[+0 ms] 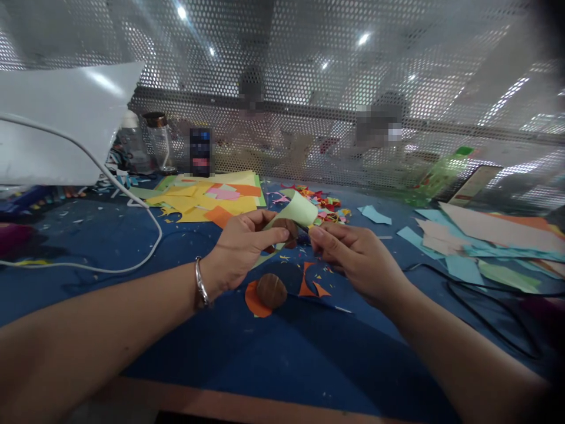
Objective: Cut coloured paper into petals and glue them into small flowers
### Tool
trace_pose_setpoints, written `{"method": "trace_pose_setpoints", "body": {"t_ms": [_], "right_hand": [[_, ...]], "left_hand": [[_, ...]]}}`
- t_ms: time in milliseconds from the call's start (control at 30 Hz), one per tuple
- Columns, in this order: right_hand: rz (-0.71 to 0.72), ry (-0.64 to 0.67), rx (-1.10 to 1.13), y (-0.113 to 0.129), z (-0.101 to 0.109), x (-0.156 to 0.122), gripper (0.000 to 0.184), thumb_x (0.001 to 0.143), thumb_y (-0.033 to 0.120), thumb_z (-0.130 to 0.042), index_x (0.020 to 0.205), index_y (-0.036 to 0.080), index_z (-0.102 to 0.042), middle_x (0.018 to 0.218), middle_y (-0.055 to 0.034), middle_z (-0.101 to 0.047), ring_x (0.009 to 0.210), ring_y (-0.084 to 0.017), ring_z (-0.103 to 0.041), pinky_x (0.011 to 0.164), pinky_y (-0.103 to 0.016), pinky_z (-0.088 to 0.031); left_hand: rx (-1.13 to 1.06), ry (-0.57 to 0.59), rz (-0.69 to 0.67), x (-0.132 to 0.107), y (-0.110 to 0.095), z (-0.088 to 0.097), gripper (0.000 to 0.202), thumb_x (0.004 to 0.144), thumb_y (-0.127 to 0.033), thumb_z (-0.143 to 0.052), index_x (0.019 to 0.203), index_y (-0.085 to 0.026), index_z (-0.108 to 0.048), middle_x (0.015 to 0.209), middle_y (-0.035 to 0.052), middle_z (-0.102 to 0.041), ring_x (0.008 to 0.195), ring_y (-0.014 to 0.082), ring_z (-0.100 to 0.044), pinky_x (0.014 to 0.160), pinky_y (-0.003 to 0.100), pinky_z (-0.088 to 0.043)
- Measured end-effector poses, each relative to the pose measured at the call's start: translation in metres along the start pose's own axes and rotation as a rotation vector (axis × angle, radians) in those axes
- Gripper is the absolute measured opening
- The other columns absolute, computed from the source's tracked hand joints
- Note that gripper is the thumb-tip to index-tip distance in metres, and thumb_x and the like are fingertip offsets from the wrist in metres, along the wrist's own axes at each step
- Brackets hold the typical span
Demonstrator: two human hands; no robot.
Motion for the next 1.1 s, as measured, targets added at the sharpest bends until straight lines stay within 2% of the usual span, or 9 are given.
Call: {"method": "trace_pose_setpoints", "body": {"t_ms": [200, 333, 533, 1100], "right_hand": [[0.012, 0.0, -0.02, -0.0005, 0.0011, 0.0002, 0.048, 0.091, 0.06, -0.053, 0.065, 0.02, -0.053, 0.049, 0.0069, -0.032, 0.043, -0.008, -0.027, 0.041, -0.023, -0.022], [0.026, -0.011, -0.046, 0.0017, 0.0023, -0.0002, 0.049, 0.09, 0.061, -0.053, 0.064, 0.02, -0.053, 0.048, 0.0076, -0.03, 0.042, -0.008, -0.025, 0.041, -0.023, -0.021], [0.041, -0.017, -0.085, 0.0034, 0.004, -0.0002, 0.05, 0.089, 0.063, -0.053, 0.063, 0.019, -0.053, 0.049, 0.0057, -0.035, 0.045, -0.009, -0.03, 0.042, -0.023, -0.026], [0.044, -0.001, -0.127, 0.0055, 0.0023, -0.0004, 0.05, 0.09, 0.062, -0.051, 0.063, 0.02, -0.052, 0.049, 0.0064, -0.034, 0.044, -0.008, -0.029, 0.041, -0.023, -0.024]], "left_hand": [[-0.037, 0.02, -0.002, 0.0005, 0.0011, -0.0015, 0.016, 0.065, -0.014, -0.079, 0.076, -0.014, -0.067, 0.067, -0.0014, -0.067, 0.057, 0.0081, -0.058, 0.057, 0.022, -0.04], [0.008, 0.031, -0.006, 0.0019, 0.001, -0.0007, 0.015, 0.066, -0.015, -0.078, 0.077, -0.013, -0.067, 0.065, 0.0, -0.068, 0.058, 0.0089, -0.058, 0.057, 0.022, -0.04], [0.065, 0.033, 0.01, 0.0012, 0.0003, -0.0005, 0.016, 0.065, -0.017, -0.078, 0.077, -0.012, -0.068, 0.066, 0.0019, -0.069, 0.061, 0.0104, -0.058, 0.059, 0.023, -0.04], [-0.005, 0.006, 0.05, 0.0015, 0.0052, -0.0004, 0.008, 0.066, -0.009, -0.075, 0.07, -0.012, -0.068, 0.061, -0.0015, -0.066, 0.052, 0.0066, -0.052, 0.06, 0.023, -0.042]]}}
Point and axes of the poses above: each hand's wrist, its own x-axis towards the middle knuckle, its own z-axis out of the back of the hand, y = z × x, the point moved 9 cm from there along x, towards the middle knuckle
